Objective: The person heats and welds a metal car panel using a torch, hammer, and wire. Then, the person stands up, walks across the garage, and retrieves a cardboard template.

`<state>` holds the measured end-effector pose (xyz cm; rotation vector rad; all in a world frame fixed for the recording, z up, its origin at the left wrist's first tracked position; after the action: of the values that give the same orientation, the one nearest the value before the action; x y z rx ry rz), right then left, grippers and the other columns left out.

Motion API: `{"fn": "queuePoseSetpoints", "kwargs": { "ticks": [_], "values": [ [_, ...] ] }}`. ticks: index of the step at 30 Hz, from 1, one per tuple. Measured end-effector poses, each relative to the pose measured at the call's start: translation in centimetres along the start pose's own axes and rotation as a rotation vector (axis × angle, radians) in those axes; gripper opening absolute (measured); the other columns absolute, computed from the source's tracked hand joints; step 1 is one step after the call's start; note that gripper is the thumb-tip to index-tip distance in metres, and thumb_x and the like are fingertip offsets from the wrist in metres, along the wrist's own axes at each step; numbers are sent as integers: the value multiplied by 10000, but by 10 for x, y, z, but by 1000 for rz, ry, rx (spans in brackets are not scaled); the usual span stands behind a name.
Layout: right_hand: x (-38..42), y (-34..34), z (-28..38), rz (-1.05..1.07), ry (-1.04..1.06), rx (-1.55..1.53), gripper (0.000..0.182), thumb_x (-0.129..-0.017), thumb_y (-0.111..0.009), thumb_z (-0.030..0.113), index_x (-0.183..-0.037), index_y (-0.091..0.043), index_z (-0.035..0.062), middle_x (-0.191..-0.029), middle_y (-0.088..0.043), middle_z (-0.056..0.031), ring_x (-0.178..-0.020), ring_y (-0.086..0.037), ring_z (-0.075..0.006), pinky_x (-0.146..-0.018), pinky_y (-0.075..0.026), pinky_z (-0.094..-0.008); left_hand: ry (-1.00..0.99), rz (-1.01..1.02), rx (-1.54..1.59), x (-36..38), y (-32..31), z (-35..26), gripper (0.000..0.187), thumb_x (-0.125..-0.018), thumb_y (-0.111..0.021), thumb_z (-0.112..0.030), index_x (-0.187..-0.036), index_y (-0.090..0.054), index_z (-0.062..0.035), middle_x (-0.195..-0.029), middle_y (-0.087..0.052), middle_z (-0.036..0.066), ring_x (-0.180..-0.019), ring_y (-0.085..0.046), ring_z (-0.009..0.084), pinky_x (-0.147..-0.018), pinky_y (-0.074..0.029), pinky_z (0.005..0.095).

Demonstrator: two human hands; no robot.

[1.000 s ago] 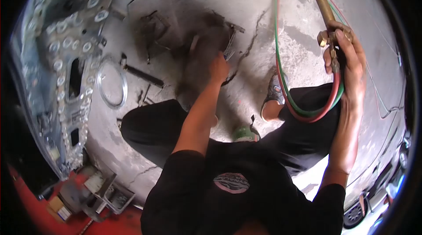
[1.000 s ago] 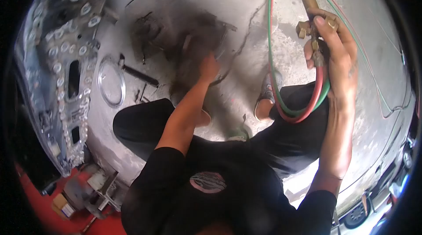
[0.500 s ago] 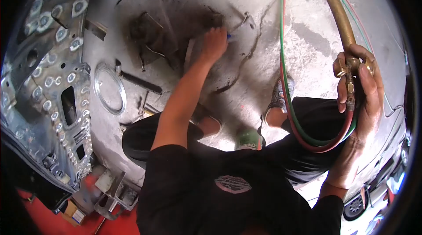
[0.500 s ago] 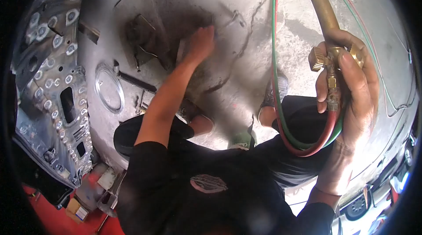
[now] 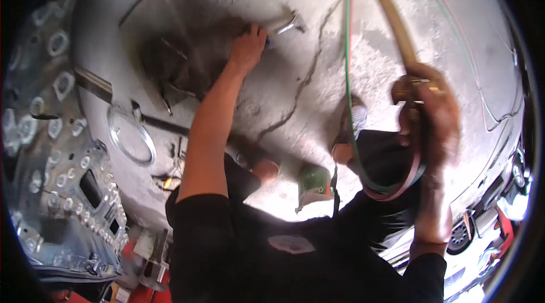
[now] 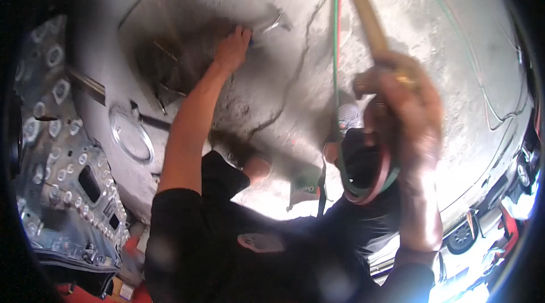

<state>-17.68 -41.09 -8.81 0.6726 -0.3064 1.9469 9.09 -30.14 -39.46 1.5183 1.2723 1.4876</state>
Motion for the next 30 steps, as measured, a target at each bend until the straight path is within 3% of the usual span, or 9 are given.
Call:
{"fn": "queuePoseSetpoints", "kwargs": {
  "ticks": [3,11,13,15,17,19,21,27,30],
  "values": [
    [-8,-4,-13,70,-52,-142,365,-923,-628,227,-1177,-563,-27,-849,-657,-94,-541,-570,-121,-445,-447,-251,65,-146,86,22,-11,-4,262,-842,-556,-44,-1098,-506,-21,-1073,-563,220,-783,-669,376,-638,-557,492],
    [25,4,-56,114,14,37,248,-930,-636,180,-1083,-642,-16,-788,-620,-61,-582,-549,-103,-499,-447,-258,391,283,579,195,115,-52,357,-843,-669,-224,-1078,-509,-9,-1026,-619,252,-870,-645,427,-750,-492,533],
    [56,-1,-37,94,22,36,244,-923,-645,169,-1094,-659,-5,-783,-617,-49,-609,-546,-92,-513,-439,-247,389,154,786,258,166,-62,470,-833,-713,-319,-1127,-529,-1,-998,-663,195,-788,-660,333,-716,-512,467],
    [109,-3,-7,68,-87,-67,241,-917,-652,162,-1100,-677,9,-779,-615,-39,-635,-544,-81,-527,-433,-238,425,472,1351,318,214,-94,672,-806,-779,-344,-1298,-507,25,-976,-678,106,-830,-650,211,-740,-523,333],
    [155,10,72,136,-4,-15,284,-920,-639,147,-1174,-647,20,-782,-615,-37,-622,-551,-81,-520,-441,-237,440,508,1655,375,372,-145,527,-840,-755,-290,-1237,-553,-10,-890,-634,43,-749,-607,144,-676,-515,302],
    [182,18,131,209,4,-9,352,-923,-623,135,-1258,-599,33,-783,-614,-37,-598,-555,-86,-507,-449,-240,618,671,1762,447,376,-165,448,-851,-747,-266,-1193,-570,-37,-852,-602,30,-681,-588,119,-593,-490,274],
    [203,28,194,298,-34,-43,440,-925,-605,127,-1352,-533,48,-784,-613,-38,-564,-556,-95,-489,-457,-246,613,566,2242,481,419,-202,405,-849,-748,-265,-1143,-577,-44,-821,-599,29,-613,-559,105,-523,-458,265],
    [177,79,208,427,37,102,529,-926,-545,164,-1440,-445,83,-768,-610,-60,-520,-564,-120,-449,-467,-267,633,168,2484,552,460,-275,562,-831,-757,-255,-1271,-529,10,-882,-648,71,-580,-553,122,-500,-439,248],
    [158,119,159,283,-36,331,467,-924,-539,223,-1360,-525,55,-706,-573,-32,-503,-537,-114,-440,-454,-259,752,-245,2614,587,443,-317,584,-852,-727,-248,-1321,-507,24,-1038,-670,126,-818,-673,219,-686,-554,336]
  ]
}}
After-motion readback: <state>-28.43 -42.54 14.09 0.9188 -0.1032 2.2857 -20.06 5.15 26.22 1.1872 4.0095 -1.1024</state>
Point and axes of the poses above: each hand's wrist, its own x-axis away from the middle knuckle, its own y-axis out of the back of the hand, z = x × y, the point moved 9 cm from there along -x, towards the middle knuckle
